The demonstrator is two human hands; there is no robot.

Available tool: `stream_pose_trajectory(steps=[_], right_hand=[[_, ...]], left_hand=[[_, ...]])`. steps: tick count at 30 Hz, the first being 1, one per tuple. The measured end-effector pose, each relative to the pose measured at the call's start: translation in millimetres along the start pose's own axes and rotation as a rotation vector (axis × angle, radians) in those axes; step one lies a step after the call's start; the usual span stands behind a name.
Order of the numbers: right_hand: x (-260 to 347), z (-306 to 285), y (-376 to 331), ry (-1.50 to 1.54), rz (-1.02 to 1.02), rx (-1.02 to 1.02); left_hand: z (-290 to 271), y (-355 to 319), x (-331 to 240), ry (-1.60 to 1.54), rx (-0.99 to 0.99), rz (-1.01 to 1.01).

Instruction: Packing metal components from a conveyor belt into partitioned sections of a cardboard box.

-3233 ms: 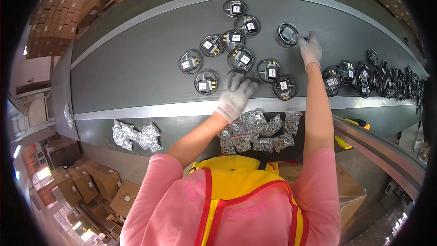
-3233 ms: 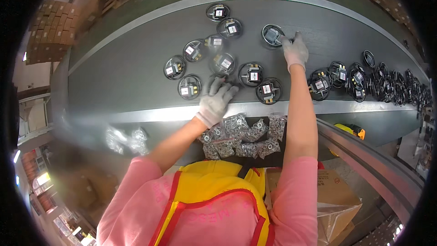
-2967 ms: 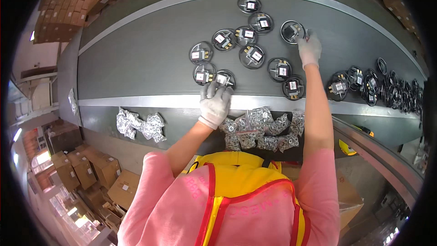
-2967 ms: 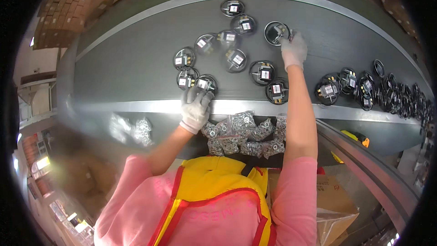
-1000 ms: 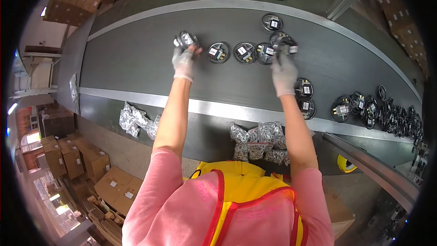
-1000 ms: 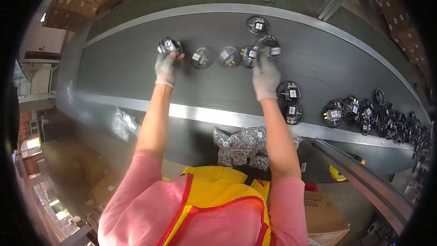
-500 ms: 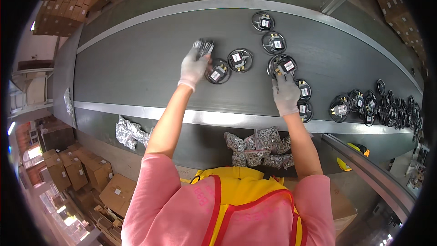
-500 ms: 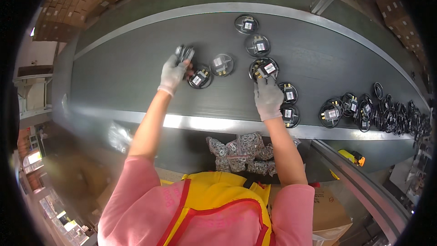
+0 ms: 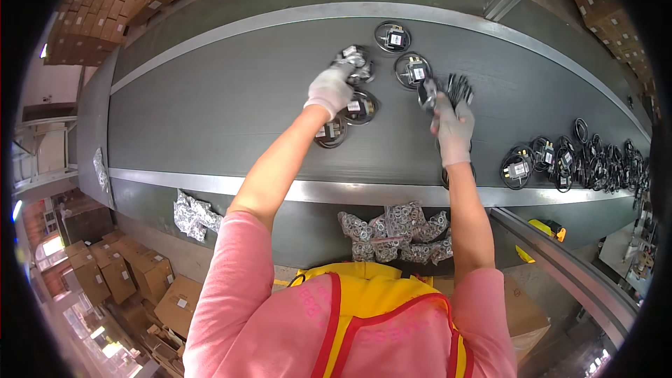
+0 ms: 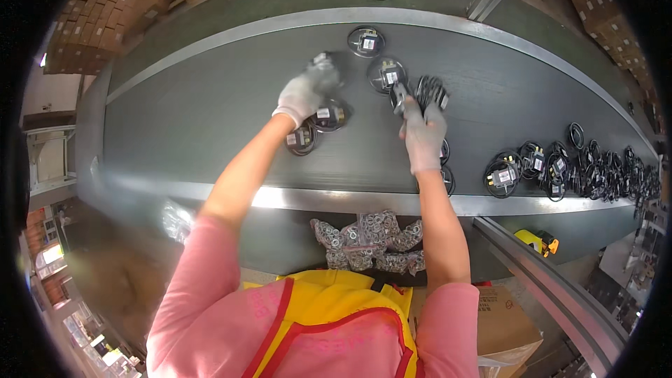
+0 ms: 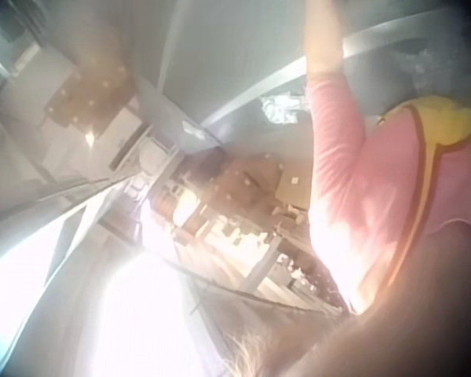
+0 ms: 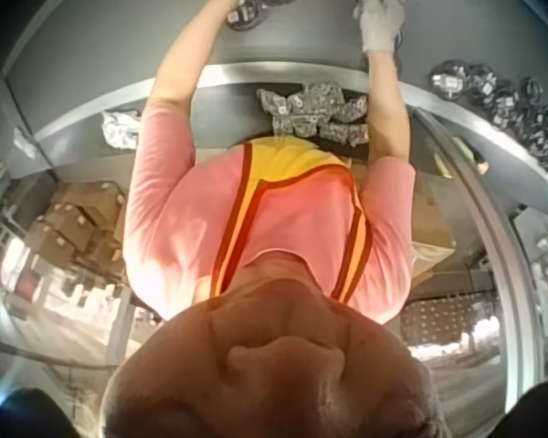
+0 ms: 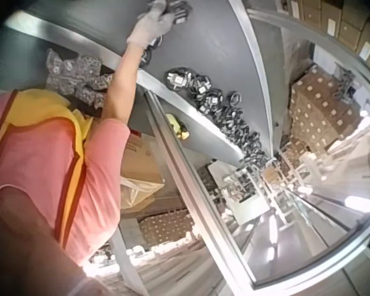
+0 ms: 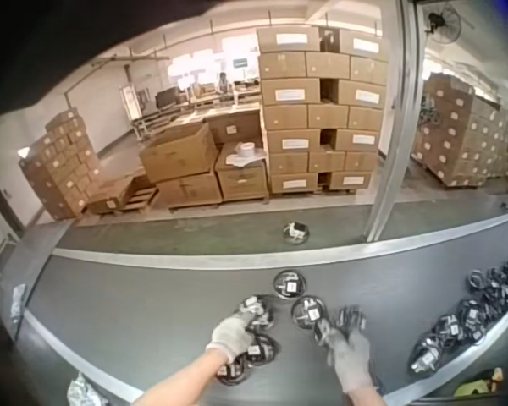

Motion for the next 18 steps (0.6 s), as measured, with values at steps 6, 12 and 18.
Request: stream_pose_trajectory(steps=[6,12,18], right_hand=[[21,45,51,-1.052,-0.580,-0.221],[3,63,64,-1.572,-0.511,0.121],[-1,-23,54,-0.537,-0.341,-0.109]], left_hand=[[-61,-60,-11,-0.362,-0.475,-0.556],[-61,-94,-2,-0.955,-0.363,-0.757],[-68,-82,-6,0.294,0.013,0.325]])
Point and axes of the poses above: each hand's wrist, its own y-axis towards the middle knuckle, its own z-axis out of the palm, x = y × z, the point moved 4 cm from there along y, towards the middle knuckle, and after that the axes turned 9 degrees about -y, right-handed, at the moved point
